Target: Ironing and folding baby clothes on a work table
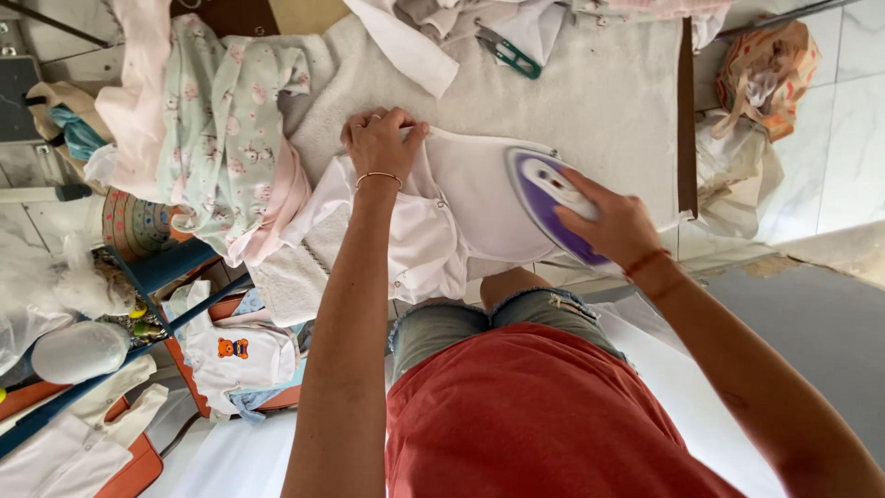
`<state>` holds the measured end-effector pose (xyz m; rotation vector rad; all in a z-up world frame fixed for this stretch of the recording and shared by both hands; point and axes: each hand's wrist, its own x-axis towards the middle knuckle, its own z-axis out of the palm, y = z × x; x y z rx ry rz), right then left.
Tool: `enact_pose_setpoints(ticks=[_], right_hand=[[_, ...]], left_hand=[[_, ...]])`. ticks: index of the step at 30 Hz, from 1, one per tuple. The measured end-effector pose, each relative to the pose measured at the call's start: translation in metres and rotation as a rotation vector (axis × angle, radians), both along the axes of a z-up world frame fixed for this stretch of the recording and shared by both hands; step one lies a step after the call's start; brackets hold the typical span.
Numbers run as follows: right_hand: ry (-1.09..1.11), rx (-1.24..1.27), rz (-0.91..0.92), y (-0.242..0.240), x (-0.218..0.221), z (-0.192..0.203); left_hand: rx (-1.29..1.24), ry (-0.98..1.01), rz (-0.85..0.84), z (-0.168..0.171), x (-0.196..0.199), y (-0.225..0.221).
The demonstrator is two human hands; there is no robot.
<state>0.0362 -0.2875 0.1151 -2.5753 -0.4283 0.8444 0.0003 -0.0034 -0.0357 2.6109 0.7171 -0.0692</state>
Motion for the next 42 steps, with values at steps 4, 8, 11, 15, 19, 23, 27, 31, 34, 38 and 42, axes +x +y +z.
enact_pose_setpoints(ticks=[4,8,11,15,19,23,27,31,34,38,42], right_hand=[[-0.029,0.116,-0.199,-0.036,-0.015,-0.014],[0.027,0.108,-0.172,-0.003,-0.011,-0.016],[-0.08,0.108,-0.02,0.036,-0.012,-0.023],[-0.084,0.151,0.026,0.092,-0.006,-0.024],[-0.051,0.226,0.128,0.107,-0.01,-0.017],[0.016,0.133,0.217,0.073,-0.025,-0.016],[-0.01,-0.022,0.469,0.01,-0.045,-0.025],[-0.558,0.038,0.834,-0.059,-0.026,-0.036],[-0.188,0.206,0.314,-0.066,-0.004,0.009],[-0.119,0.198,-0.015,-0.074,0.016,0.007],[-0.064,0.013,-0.163,-0.051,0.034,0.008]], left_hand=[[-0.075,0.05,0.026,0.013,0.002,0.0],[-0.138,0.092,0.03,0.015,0.003,0.0],[-0.211,0.087,0.037,0.01,-0.002,0.004],[-0.23,0.045,0.041,-0.01,0.004,0.014],[-0.384,-0.039,0.101,0.027,0.002,0.01],[-0.294,-0.104,0.039,0.012,-0.002,0.016],[-0.345,-0.017,0.01,0.025,-0.005,0.014],[-0.395,0.095,-0.013,0.043,-0.005,0.02],[-0.317,0.178,-0.054,0.072,-0.023,0.029],[-0.065,0.084,-0.193,0.063,-0.06,0.032],[0.036,-0.199,-0.343,0.112,-0.064,0.016]])
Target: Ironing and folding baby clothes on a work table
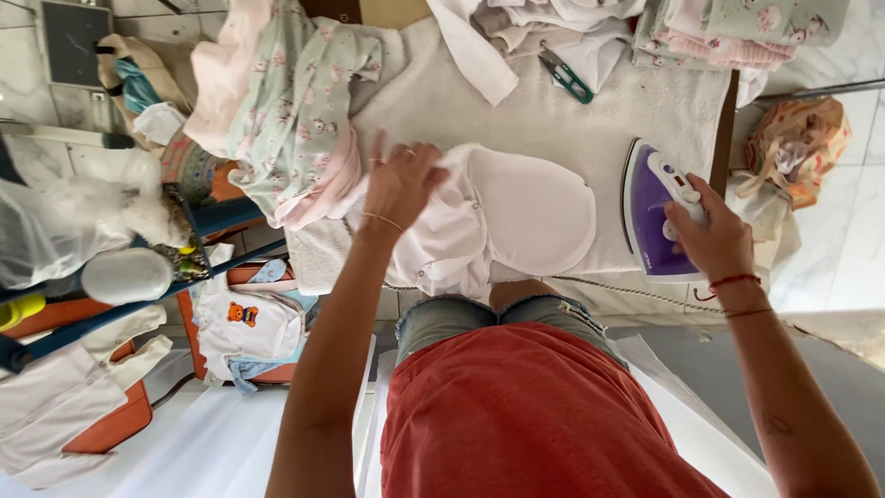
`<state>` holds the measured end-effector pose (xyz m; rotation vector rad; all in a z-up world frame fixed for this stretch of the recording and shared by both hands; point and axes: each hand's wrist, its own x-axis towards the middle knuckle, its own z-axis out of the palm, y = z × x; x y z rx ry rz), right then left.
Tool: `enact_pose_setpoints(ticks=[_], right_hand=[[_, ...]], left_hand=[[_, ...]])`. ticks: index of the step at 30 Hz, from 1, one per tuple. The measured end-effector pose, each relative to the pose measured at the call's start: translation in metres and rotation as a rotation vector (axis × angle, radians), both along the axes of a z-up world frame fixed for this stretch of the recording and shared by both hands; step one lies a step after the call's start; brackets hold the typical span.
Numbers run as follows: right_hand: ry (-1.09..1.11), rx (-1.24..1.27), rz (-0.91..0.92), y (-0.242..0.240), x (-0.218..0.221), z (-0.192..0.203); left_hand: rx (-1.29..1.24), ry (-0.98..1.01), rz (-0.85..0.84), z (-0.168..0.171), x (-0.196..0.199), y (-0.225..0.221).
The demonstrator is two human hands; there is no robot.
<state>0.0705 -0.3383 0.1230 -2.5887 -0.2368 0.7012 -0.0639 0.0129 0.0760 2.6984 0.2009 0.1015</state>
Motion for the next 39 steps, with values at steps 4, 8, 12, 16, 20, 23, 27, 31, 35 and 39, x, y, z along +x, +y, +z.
enact_pose_setpoints(ticks=[4,8,12,16,20,23,27,31,35,39], right_hand=[[-0.479,0.051,0.455,0.045,-0.001,0.023],[-0.407,0.638,0.685,0.124,-0.009,0.042],[-0.145,0.434,1.226,0.155,-0.015,0.048],[0.161,0.465,1.304,0.131,-0.003,0.042],[0.543,0.59,1.044,0.135,-0.047,0.053],[0.559,0.6,0.886,0.144,-0.059,0.047],[1.022,0.656,0.69,0.153,-0.048,0.065],[0.828,0.513,0.737,0.162,-0.041,0.079],[0.498,0.305,0.988,0.175,-0.043,0.093],[-0.124,0.649,1.142,0.168,-0.038,0.075]], left_hand=[[-0.092,-0.173,-0.261,0.046,-0.008,-0.03],[-0.075,-0.287,-0.308,0.113,-0.025,-0.062],[-0.001,-0.486,-0.302,0.174,-0.043,-0.065],[0.07,-0.482,-0.163,0.19,-0.073,-0.053],[-0.006,-0.464,-0.197,0.189,-0.083,-0.056],[0.04,-0.52,-0.176,0.196,-0.083,-0.055],[0.053,-0.533,-0.187,0.207,-0.081,-0.047],[0.077,-0.573,-0.208,0.216,-0.078,-0.042],[0.108,-0.607,-0.219,0.213,-0.075,-0.048],[0.112,-0.554,-0.227,0.215,-0.082,-0.046]])
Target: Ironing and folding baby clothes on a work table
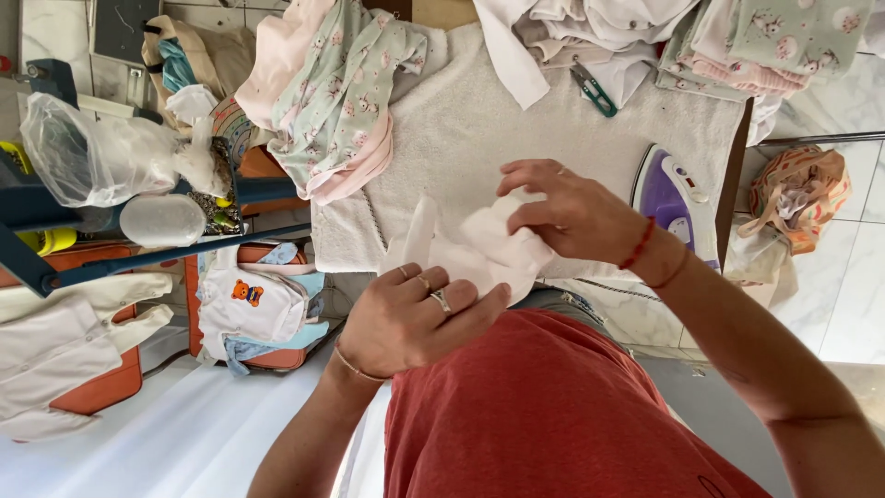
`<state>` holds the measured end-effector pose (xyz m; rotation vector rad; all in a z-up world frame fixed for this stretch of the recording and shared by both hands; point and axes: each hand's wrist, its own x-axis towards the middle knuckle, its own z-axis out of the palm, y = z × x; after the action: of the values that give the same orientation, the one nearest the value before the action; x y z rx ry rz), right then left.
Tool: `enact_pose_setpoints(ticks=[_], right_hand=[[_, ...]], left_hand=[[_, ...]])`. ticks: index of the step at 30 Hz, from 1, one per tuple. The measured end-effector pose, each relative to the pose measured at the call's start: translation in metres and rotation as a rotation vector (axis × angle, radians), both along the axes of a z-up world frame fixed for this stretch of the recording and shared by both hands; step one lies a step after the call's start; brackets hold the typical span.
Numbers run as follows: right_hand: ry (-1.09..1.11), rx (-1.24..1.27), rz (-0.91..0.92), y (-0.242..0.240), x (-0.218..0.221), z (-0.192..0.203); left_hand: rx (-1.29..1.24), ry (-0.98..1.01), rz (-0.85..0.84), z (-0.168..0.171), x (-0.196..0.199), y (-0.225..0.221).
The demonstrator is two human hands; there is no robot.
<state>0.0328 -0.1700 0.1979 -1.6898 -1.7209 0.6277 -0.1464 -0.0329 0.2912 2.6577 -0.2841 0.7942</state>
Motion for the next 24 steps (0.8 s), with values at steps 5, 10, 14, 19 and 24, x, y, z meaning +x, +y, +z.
enact_pose_setpoints(ticks=[5,10,14,19,24], right_hand=[[0.007,0.011,-0.056,-0.039,0.007,0.056],[0.161,-0.311,-0.131,-0.094,-0.006,0.074],[0.098,-0.326,-0.218,-0.081,0.016,0.058],[-0.183,-0.518,-0.537,-0.046,0.05,-0.05],[-0.331,-0.261,-0.638,-0.058,0.031,-0.139]], left_hand=[[-0.043,0.188,0.035,-0.001,-0.028,0.017],[-0.413,0.863,0.044,-0.005,-0.051,0.031],[-0.403,0.731,0.055,-0.013,-0.004,0.061],[-0.096,0.629,0.359,-0.198,0.057,0.101],[-0.108,0.561,0.568,-0.259,0.062,0.051]])
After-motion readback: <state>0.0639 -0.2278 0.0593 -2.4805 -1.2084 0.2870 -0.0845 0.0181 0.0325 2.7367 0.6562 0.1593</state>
